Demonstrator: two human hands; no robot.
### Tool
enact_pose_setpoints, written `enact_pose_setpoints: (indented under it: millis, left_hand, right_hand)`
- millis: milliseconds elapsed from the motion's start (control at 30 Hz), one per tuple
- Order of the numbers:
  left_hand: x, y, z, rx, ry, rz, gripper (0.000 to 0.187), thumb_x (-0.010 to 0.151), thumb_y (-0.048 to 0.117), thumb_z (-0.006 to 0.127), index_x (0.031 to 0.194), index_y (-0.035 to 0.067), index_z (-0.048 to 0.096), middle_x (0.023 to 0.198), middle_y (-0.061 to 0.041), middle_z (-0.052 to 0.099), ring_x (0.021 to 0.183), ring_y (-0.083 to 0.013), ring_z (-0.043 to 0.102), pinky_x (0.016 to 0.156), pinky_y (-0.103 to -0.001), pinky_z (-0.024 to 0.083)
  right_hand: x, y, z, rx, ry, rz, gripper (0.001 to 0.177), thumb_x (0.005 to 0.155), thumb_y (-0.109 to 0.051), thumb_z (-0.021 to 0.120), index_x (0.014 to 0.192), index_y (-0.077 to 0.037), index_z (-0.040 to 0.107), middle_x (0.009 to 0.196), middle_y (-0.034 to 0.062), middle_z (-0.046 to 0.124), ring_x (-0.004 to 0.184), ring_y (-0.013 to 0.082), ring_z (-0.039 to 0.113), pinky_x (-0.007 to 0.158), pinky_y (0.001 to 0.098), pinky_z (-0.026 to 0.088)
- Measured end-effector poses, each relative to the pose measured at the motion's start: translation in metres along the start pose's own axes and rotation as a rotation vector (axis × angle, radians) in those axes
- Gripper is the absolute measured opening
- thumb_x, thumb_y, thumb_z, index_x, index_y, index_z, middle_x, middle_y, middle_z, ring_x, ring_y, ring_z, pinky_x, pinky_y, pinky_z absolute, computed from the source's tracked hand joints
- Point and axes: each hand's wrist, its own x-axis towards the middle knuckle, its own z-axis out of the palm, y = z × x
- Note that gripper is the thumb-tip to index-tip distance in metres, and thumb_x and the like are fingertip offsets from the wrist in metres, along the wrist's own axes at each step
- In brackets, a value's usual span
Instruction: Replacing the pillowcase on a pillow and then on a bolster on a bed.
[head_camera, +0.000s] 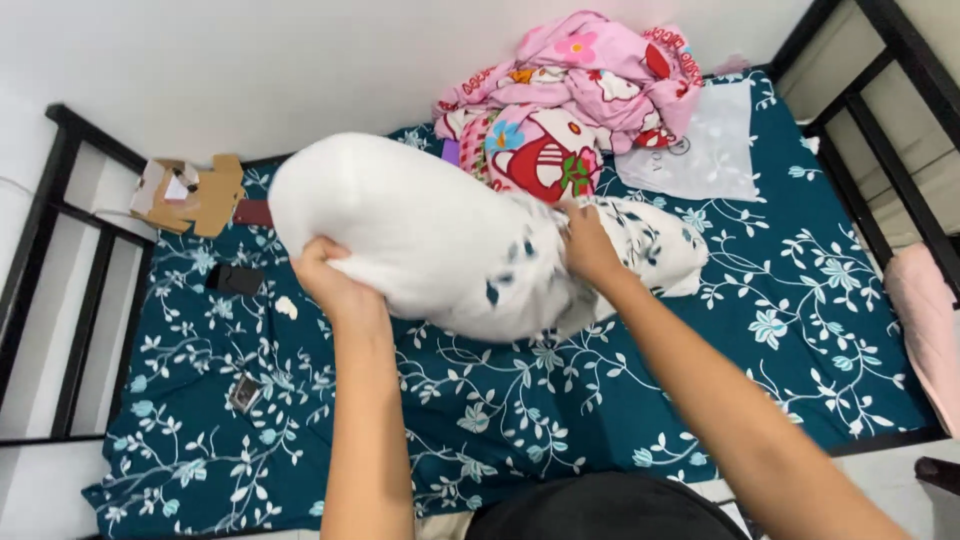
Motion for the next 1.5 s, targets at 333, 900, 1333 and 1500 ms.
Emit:
enact_pose_setpoints:
  millis: [333, 900, 1333, 1500]
  left_hand:
    - [-0.066, -0.033, 0.064, 0.049, 0.607, -0.033, 0.066, 0.056, -0.004, 0.063, 0.120, -0.001, 0.046, 0.122, -0.017, 0.061, 0.106, -0.0364, 0.065, 0.088, -0.048, 0.058]
    - [-0.020, 0.087, 0.001, -0.102, 0.109, -0.604, 0.085, 0.052, 0.011, 0.060, 0.136, 0.008, 0.059, 0.137, -0.015, 0.063, 0.127, -0.0397, 0.061, 0.110, -0.067, 0.045]
    - [-0.048, -0.018, -0.040, 1.533, 0.158, 0.451, 0.081, 0.073, 0.012, 0.076, 0.146, -0.002, 0.044, 0.147, -0.025, 0.044, 0.139, -0.0400, 0.040, 0.112, -0.055, 0.032]
    - [-0.122, -0.102, 0.014, 1.953, -0.825, 0.064, 0.136, 0.047, 0.049, 0.094, 0.160, 0.011, 0.028, 0.162, -0.026, 0.025, 0.147, -0.0478, 0.019, 0.109, -0.063, 0.018]
  right_hand:
    - [-0.062, -0.158, 0.050, 0.468, -0.014, 0.440, 0.041, 0.095, -0.039, 0.069, 0.102, -0.001, 0.055, 0.083, 0.0104, 0.063, 0.072, 0.0202, 0.061, 0.070, 0.0364, 0.052]
    - [-0.036, -0.008, -0.018, 0.391, 0.043, 1.029, 0.036, 0.094, -0.013, 0.047, 0.124, 0.005, 0.039, 0.102, 0.0341, 0.065, 0.068, 0.0458, 0.071, 0.057, 0.0569, 0.061]
    - [0.007, -0.022, 0.005, 1.685, 0.299, 0.702, 0.038, 0.094, -0.008, 0.051, 0.128, 0.001, 0.065, 0.126, 0.0187, 0.070, 0.110, 0.0305, 0.071, 0.097, 0.0442, 0.059]
    - [0.003, -0.049, 0.040, 1.247, 0.111, 0.888, 0.020, 0.095, -0.009, 0.058, 0.115, -0.006, 0.056, 0.101, 0.0123, 0.067, 0.087, 0.0218, 0.068, 0.076, 0.0386, 0.059]
